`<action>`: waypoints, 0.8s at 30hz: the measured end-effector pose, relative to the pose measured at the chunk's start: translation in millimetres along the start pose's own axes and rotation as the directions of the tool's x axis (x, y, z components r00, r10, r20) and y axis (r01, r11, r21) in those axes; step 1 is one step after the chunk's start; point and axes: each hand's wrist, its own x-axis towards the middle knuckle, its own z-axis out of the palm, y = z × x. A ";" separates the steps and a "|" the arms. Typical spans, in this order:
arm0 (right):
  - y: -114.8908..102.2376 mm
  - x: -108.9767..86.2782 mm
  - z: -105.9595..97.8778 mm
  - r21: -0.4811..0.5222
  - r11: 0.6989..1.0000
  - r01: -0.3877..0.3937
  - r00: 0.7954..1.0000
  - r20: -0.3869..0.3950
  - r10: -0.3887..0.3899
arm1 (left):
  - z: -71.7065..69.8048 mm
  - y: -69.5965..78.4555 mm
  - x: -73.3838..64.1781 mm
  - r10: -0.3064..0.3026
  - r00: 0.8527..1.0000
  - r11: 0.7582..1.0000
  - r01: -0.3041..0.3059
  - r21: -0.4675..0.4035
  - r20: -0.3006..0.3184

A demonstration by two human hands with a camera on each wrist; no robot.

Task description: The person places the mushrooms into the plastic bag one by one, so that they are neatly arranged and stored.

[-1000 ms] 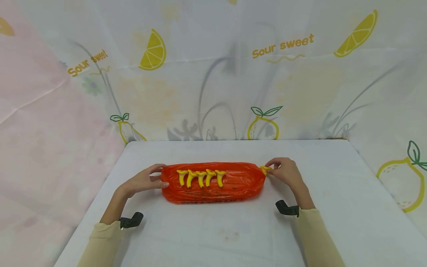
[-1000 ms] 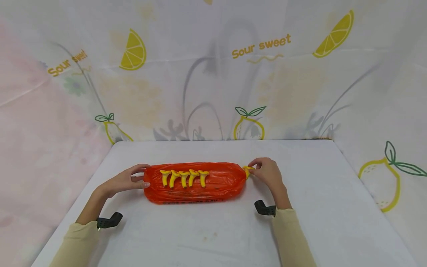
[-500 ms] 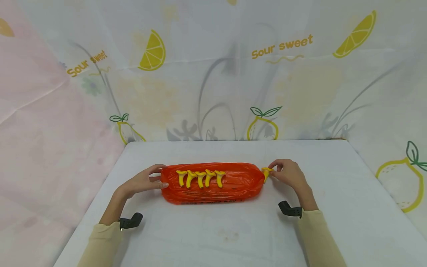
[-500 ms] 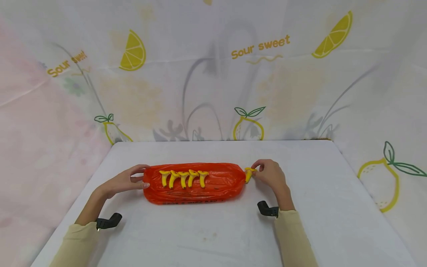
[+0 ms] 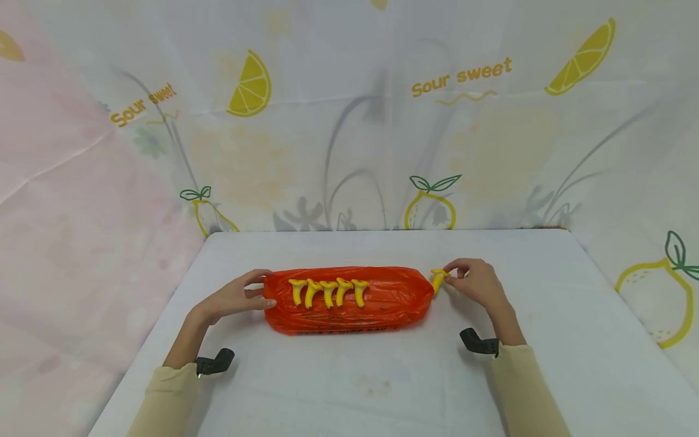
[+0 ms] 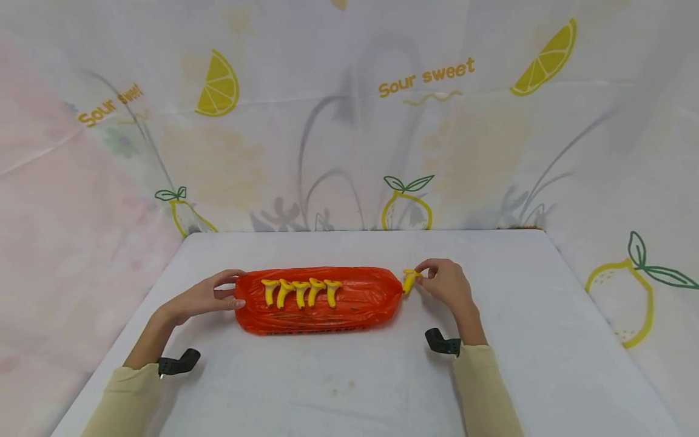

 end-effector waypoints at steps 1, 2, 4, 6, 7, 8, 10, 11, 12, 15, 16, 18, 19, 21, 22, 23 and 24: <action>0.8 0.0 -0.8 0.006 1.000 0.019 1.000 -0.009 -0.019 | -0.1 -0.1 -0.1 -0.007 1.000 1.000 0.007 -0.004 -0.004; 1.4 0.1 -1.7 0.011 0.999 0.031 0.999 -0.018 -0.031 | -0.2 -0.3 -0.4 -0.007 1.000 1.000 0.007 -0.002 -0.003; 1.9 0.2 -3.8 0.025 0.999 0.042 0.999 -0.031 -0.041 | -0.5 -0.4 -0.9 -0.005 1.000 1.000 0.005 -0.002 -0.003; 1.4 0.4 -6.2 0.046 0.998 0.039 0.999 -0.040 -0.038 | -0.5 -0.3 -1.3 -0.005 1.000 1.000 0.005 0.000 -0.004; 1.0 0.3 -7.6 0.055 0.998 0.034 0.999 -0.041 -0.032 | -0.5 -0.2 -1.4 -0.005 1.000 1.000 0.005 0.000 -0.005; 0.4 0.3 -8.9 0.062 0.998 0.025 0.999 -0.044 -0.022 | -0.4 -0.2 -1.4 -0.005 1.000 1.000 0.005 0.001 -0.004; -1.2 0.2 -11.6 0.078 0.997 0.016 0.999 -0.048 -0.012 | -0.1 -0.1 -1.2 -0.002 1.000 1.000 0.002 0.000 -0.003; -1.9 0.1 -12.8 0.083 0.996 0.016 0.999 -0.048 -0.012 | 0.1 -0.1 -1.1 -0.001 1.000 1.000 0.001 0.001 -0.004; -2.7 -0.1 -14.0 0.090 0.996 0.015 0.999 -0.049 -0.011 | 0.2 -0.1 -1.0 0.000 1.000 1.000 0.000 0.001 -0.003; -5.5 -1.2 -17.3 0.113 0.993 0.021 0.998 -0.056 -0.015 | 0.3 0.1 -1.0 0.000 1.000 1.000 0.000 0.002 -0.003; -6.3 -1.6 -18.2 0.122 0.992 0.023 0.998 -0.058 -0.016 | 0.2 0.1 -1.0 0.000 1.000 1.000 0.000 0.003 -0.005; -8.1 -2.3 -19.8 0.143 0.989 0.030 0.998 -0.061 -0.021 | -0.1 0.1 -1.0 -0.004 1.000 1.000 0.004 0.003 -0.005; -9.0 -2.5 -20.4 0.152 0.988 0.035 0.998 -0.063 -0.026 | -0.3 0.2 -1.0 -0.006 1.000 1.000 0.006 0.004 -0.006; -11.2 -2.8 -21.3 0.166 0.985 0.045 0.997 -0.068 -0.035 | -0.7 0.1 -0.8 -0.008 1.000 1.000 0.008 0.005 -0.006; -12.2 -2.8 -21.5 0.171 0.984 0.051 0.997 -0.071 -0.039 | -0.8 -0.1 -0.6 -0.009 1.000 1.000 0.009 0.005 -0.006; -13.7 -2.9 -21.7 0.176 0.983 0.056 0.996 -0.074 -0.043 | -1.0 -0.3 -0.3 -0.010 1.000 1.000 0.010 0.005 -0.005; -15.1 -3.0 -21.6 0.181 0.982 0.059 0.996 -0.076 -0.046 | -0.9 -0.2 -0.1 -0.010 1.000 1.000 0.010 0.006 -0.004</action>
